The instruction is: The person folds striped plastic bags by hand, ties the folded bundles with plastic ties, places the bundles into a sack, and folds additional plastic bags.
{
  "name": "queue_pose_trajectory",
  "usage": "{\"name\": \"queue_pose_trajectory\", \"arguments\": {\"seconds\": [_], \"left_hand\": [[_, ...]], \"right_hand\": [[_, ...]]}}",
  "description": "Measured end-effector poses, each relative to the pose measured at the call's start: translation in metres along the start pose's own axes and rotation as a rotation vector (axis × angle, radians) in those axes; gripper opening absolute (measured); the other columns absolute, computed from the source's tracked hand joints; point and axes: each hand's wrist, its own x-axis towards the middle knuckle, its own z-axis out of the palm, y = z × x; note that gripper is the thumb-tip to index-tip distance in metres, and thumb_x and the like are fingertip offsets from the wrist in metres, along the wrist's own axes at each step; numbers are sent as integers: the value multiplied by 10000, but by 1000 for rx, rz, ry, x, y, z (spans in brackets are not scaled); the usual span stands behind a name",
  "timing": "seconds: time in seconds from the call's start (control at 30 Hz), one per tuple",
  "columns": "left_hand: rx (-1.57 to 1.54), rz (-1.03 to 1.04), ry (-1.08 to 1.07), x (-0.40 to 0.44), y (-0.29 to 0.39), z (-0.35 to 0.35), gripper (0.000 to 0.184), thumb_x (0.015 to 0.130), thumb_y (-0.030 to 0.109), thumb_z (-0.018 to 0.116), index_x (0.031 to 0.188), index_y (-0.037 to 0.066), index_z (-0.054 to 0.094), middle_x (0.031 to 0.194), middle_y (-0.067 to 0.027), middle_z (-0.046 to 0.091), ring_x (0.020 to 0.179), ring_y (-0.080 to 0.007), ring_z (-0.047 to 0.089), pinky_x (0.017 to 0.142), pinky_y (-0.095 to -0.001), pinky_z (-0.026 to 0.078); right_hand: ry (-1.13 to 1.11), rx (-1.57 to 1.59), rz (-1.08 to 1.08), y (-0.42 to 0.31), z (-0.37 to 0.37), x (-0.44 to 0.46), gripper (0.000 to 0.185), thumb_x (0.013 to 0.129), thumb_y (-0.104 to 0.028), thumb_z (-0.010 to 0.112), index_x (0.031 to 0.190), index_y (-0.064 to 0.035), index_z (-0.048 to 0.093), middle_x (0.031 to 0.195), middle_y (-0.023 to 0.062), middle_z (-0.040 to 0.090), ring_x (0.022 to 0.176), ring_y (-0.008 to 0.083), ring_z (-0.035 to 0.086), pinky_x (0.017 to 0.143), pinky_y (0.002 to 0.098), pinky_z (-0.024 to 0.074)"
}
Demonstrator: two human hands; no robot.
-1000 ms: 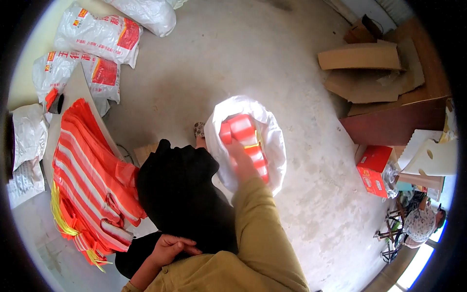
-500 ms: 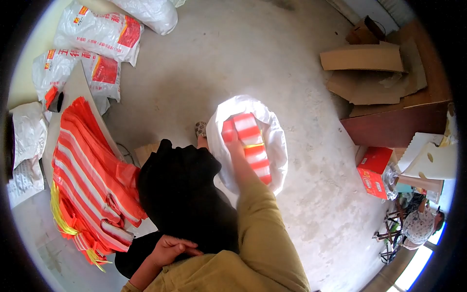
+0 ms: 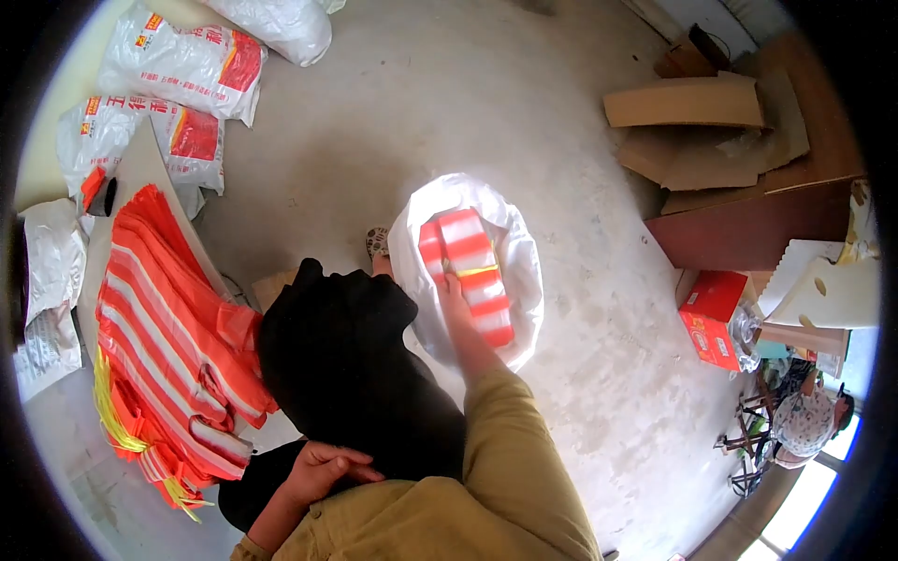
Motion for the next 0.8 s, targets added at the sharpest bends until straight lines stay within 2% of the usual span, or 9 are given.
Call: {"name": "queue_pose_trajectory", "arguments": {"seconds": [0.13, 0.2, 0.23, 0.3, 0.37, 0.53, 0.8], "left_hand": [[-15, -10, 7, 0, 0, 0, 390, 1121, 184, 505, 1366, -99, 614, 1237, -276, 721, 1187, -350, 706, 1081, -424, 532], [-14, -14, 0, 0, -1, -2, 392, 1120, 187, 507, 1367, -98, 613, 1234, -278, 721, 1183, -351, 708, 1080, -426, 533], [-11, -14, -2, 0, -1, -2, 393, 1120, 189, 509, 1368, -98, 613, 1233, -279, 721, 1181, -352, 709, 1080, -427, 534], [-10, -4, -3, 0, 0, -2, 394, 1119, 191, 511, 1367, -97, 614, 1230, -278, 722, 1180, -352, 710, 1079, -428, 534], [-14, -7, -2, 0, 1, -2, 394, 1118, 192, 514, 1365, -97, 616, 1227, -278, 724, 1179, -352, 710, 1079, -429, 534], [-26, -30, 5, 1, 2, -1, 390, 1114, 189, 523, 1360, -98, 619, 1227, -274, 725, 1176, -352, 711, 1079, -430, 534], [-33, -28, -12, -1, 0, -3, 404, 1116, 213, 528, 1362, -93, 620, 1232, -271, 724, 1183, -348, 707, 1079, -428, 533]], "right_hand": [[-219, 1158, 226, 30, -22, 7, 619, 1052, -253, 516, 1601, -73, 295, 1620, 188, 371, 1475, 366, 422, 1203, 414, 377], [-345, 1299, 188, 52, -45, 6, 644, 1042, -230, 512, 1620, -76, 274, 1658, 188, 310, 1489, 367, 405, 1220, 416, 363], [-408, 1149, 91, 71, -72, 10, 639, 1038, -219, 504, 1620, -77, 282, 1664, 184, 291, 1489, 360, 405, 1225, 410, 360], [-453, 1054, 36, 73, -80, 10, 585, 1041, -217, 484, 1590, -69, 344, 1637, 175, 330, 1465, 345, 432, 1215, 399, 368], [-423, 1169, 113, 60, -68, 4, 510, 1054, -233, 457, 1531, -53, 449, 1570, 165, 446, 1418, 332, 483, 1187, 390, 391], [-439, 1398, 172, 51, -61, 19, 494, 1055, -239, 459, 1511, -51, 465, 1554, 168, 462, 1407, 334, 490, 1178, 392, 397], [-485, 1512, 196, 59, -71, 45, 470, 1055, -250, 461, 1480, -49, 490, 1527, 171, 488, 1390, 337, 501, 1163, 395, 406]]}}
